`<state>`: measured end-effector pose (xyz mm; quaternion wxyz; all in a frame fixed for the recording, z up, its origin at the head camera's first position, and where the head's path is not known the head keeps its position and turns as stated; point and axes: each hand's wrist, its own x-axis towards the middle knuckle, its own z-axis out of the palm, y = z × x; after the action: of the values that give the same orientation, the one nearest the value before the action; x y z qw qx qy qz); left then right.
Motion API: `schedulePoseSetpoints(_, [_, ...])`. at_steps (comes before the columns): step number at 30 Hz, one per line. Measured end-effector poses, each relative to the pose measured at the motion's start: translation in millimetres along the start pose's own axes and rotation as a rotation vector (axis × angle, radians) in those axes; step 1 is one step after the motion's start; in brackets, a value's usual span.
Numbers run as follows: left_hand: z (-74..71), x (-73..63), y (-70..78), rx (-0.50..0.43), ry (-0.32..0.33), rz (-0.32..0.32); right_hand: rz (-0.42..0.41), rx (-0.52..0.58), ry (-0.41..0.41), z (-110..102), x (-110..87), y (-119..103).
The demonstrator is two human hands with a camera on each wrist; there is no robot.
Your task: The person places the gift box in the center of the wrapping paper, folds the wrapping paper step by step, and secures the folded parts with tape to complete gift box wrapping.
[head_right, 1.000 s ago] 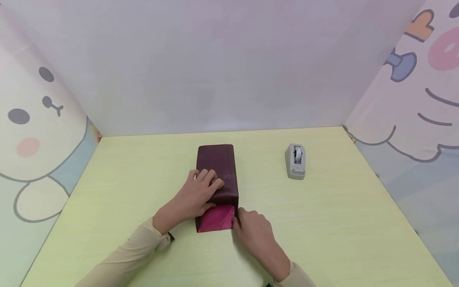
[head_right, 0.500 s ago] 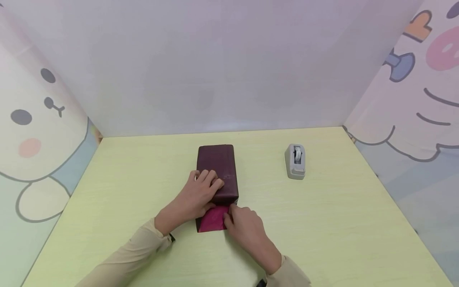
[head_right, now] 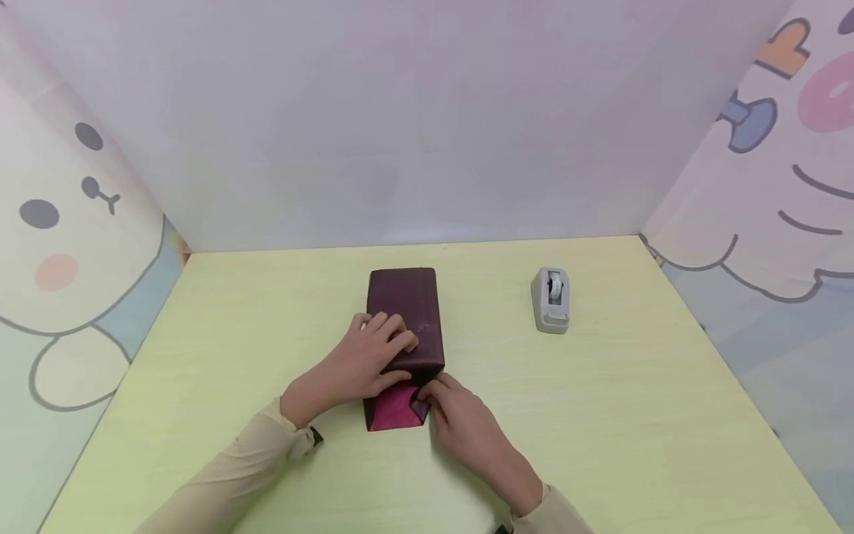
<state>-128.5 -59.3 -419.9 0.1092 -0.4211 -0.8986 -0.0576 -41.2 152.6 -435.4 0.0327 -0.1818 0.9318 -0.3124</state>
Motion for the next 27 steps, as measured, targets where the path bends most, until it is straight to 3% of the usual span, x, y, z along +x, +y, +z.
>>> schedulePoseSetpoints(6, [-0.6,0.5,-1.2,0.01,-0.027,0.003,-0.095,-0.029,0.008,0,-2.5,3])
schedulePoseSetpoints(15, [3.8,0.7,3.4,0.077,-0.014,0.005,0.066,-0.039,0.112,-4,-12.7,4])
schedulePoseSetpoints(20, [4.0,0.5,7.2,0.126,-0.027,-0.015,0.049,-0.072,0.192,-8,-15.4,4])
schedulePoseSetpoints(27, [5.4,0.0,12.0,0.165,-0.034,-0.028,-0.011,-0.111,0.159,-8,-12.6,-2])
